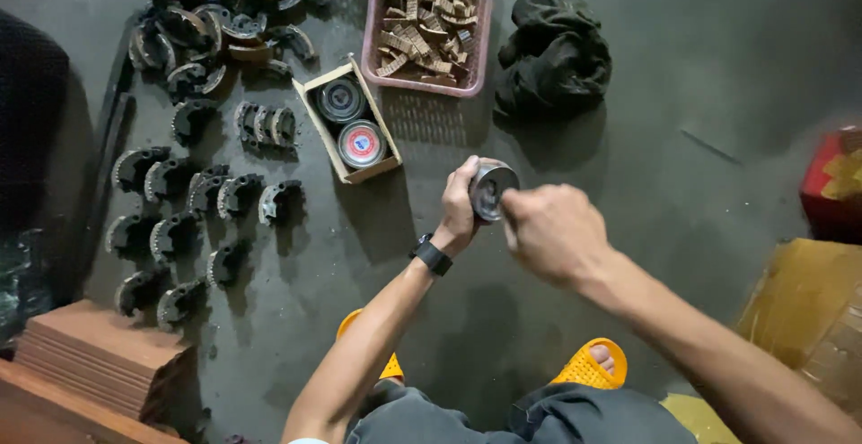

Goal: Preparing and applying grease to motorcycle brake shoe components in a workshop environment.

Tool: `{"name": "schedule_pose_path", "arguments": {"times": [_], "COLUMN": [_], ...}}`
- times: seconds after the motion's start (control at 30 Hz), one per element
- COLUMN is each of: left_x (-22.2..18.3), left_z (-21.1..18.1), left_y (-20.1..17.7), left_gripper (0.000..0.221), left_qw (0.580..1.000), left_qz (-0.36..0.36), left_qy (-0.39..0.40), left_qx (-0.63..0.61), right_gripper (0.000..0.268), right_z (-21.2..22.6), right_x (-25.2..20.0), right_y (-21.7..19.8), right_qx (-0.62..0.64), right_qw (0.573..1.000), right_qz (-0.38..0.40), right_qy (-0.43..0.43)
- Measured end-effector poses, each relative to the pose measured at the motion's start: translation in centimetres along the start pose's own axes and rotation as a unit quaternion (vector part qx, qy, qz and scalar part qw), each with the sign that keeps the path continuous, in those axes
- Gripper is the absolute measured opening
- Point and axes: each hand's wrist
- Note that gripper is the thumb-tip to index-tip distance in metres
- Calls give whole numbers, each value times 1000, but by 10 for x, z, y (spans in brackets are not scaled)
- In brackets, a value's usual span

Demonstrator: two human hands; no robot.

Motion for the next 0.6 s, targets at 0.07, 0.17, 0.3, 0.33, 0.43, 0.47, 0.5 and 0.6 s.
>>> {"name": "schedule_pose_path", "arguments": {"times": [0.07, 0.17, 0.3, 0.33, 0.43, 0.47, 0.5, 0.6], "left_x": [-9, -16, -26, -26, -29, -30, -30, -32], "left_z": [-1, 0, -20, -24, -32, -31, -30, -26], "left_y": [-1, -7, 4, 6, 5, 3, 2, 4], "left_gripper": [52, 56, 57, 57, 63, 65, 68, 70], "left_qw": [999, 997, 979, 979, 958, 948, 935, 934], "left_qz": [11, 42, -19, -20, -44, -2, 41, 22], "left_qy": [-26, -9, -173, -172, -233, -252, -270, -283], "left_qx": [24, 67, -111, -111, -158, -192, -226, -219], "right_gripper": [17, 17, 12, 12, 12, 13, 14, 13], "right_z": [-8, -18, -18, -19, -18, -18, -19, -21], "right_x": [9, 6, -15, -17, -25, -28, -30, -35], "right_y": [-5, -4, -7, -15, -36, -42, -48, -52], "right_qx": [-5, -22, -1, 0, -4, -4, -5, 4], "right_qw": [1000, 999, 999, 999, 997, 996, 995, 991], "right_qz": [13, 25, 2, 3, -23, -43, -65, -99], "right_qy": [25, 31, -42, -43, -71, -75, -80, -91]}}
Point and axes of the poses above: each hand's wrist, its own x-axis towards the middle knuckle, its own y-axis out of the palm, z = x × y, and after that the axes turned 9 degrees about -x, right-handed
